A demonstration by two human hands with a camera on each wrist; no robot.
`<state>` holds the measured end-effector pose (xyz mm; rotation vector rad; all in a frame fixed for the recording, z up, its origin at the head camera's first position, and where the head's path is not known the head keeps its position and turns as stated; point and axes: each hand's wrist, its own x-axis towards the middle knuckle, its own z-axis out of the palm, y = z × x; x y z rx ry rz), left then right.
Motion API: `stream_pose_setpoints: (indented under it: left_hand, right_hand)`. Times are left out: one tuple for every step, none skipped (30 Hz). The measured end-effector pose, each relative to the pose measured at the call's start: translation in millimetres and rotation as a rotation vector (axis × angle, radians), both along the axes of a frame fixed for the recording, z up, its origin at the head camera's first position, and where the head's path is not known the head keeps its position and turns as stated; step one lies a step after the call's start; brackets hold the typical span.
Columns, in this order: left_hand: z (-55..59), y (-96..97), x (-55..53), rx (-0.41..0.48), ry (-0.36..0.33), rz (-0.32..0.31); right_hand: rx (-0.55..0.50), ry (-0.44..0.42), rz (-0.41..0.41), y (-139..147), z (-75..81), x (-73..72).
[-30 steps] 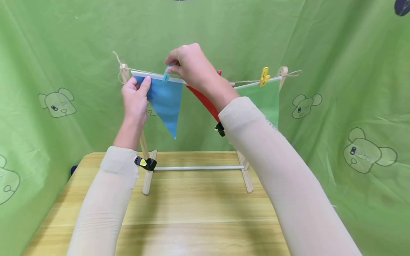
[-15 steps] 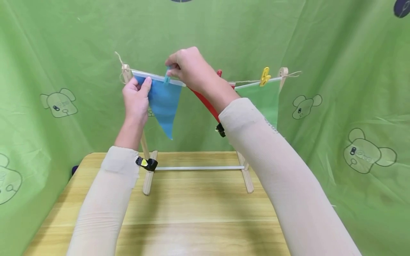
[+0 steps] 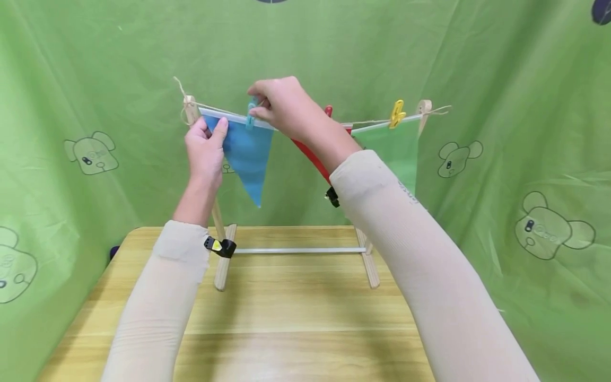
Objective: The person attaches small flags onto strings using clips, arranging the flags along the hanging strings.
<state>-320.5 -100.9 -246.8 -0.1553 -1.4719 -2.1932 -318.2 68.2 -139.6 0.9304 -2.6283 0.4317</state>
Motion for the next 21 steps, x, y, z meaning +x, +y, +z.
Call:
stream_pose_setpoints:
  left_hand:
    - [-0.4, -0.1, 0.1, 0.004, 0.002, 0.000]
    - [-0.9, -0.1, 0.1, 0.006, 0.003, 0.000]
    - [-1.3, -0.1, 0.1, 0.010, 0.002, -0.003]
    - [-1.6, 0.0, 0.2, 0.012, 0.000, -0.004]
    - [-1.8, 0.2, 0.3, 0.015, -0.004, -0.005]
    - [-2.1, 0.3, 0.5, 0.014, -0.008, -0.006]
    - [-2.4, 0.4, 0.6, 0.016, -0.012, -0.008]
    - [-2.6, 0.5, 0.7, 0.013, -0.014, -0.009]
    - [-2.8, 0.6, 0.9, 0.013, -0.015, -0.012]
    - [-2.9, 0.5, 1.2, 0.007, -0.018, -0.014]
    - [-3.0, 0.3, 1.4, 0.006, -0.023, -0.019]
    - [-3.3, 0.0, 1.6, 0.000, -0.028, -0.023]
    - [-3.6, 0.1, 1.8, -0.001, -0.036, -0.030]
    - [-4.2, -0.1, 2.5, -0.011, -0.048, -0.032]
    - [-5.0, -0.4, 3.0, -0.020, -0.064, -0.034]
    - [-5.9, -0.5, 3.8, -0.028, -0.078, -0.036]
    - [-7.0, -0.5, 4.7, -0.033, -0.091, -0.036]
    - [-8.5, -0.5, 5.7, -0.046, -0.102, -0.033]
    - [-9.8, -0.2, 7.0, -0.053, -0.113, -0.030]
    - [-11.3, 0.1, 8.5, -0.065, -0.121, -0.024]
    - [-12.9, 0.5, 9.8, -0.072, -0.124, -0.023]
  right_hand:
    - [-0.013, 0.000, 0.007, 1, -0.8, 0.0]
    - [-0.025, 0.002, 0.015, 1, -1.5, 0.0]
    - [-0.036, 0.005, 0.022, 2, -2.2, -0.1]
    - [-0.044, 0.006, 0.027, 3, -2.8, -0.2]
    - [-0.048, 0.007, 0.029, 3, -3.3, -0.1]
    - [-0.051, 0.007, 0.028, 4, -3.5, 0.3]
    - [-0.051, 0.003, 0.024, 5, -3.4, 0.8]
    - [-0.050, -0.002, 0.020, 6, -3.3, 1.1]
    - [-0.050, -0.008, 0.016, 7, -3.2, 1.6]
    - [-0.052, -0.013, 0.014, 7, -3.2, 2.1]
    - [-0.056, -0.016, 0.012, 8, -3.1, 2.7]
    - [-0.063, -0.018, 0.013, 9, -3.1, 3.3]
    - [-0.065, -0.020, 0.010, 11, -3.2, 4.1]
    - [-0.080, -0.020, 0.014, 12, -3.8, 4.7]
    - [-0.093, -0.021, 0.015, 13, -4.4, 5.7]
    - [-0.106, -0.017, 0.016, 15, -5.4, 6.7]
    - [-0.117, -0.017, 0.013, 16, -6.3, 8.2]
    - [-0.130, -0.015, 0.011, 18, -7.7, 9.5]
    - [-0.142, -0.014, 0.008, 20, -9.2, 11.1]
    - [-0.160, -0.012, 0.009, 22, -11.1, 12.3]
    - [-0.169, -0.007, 0.004, 24, -12.8, 13.6]
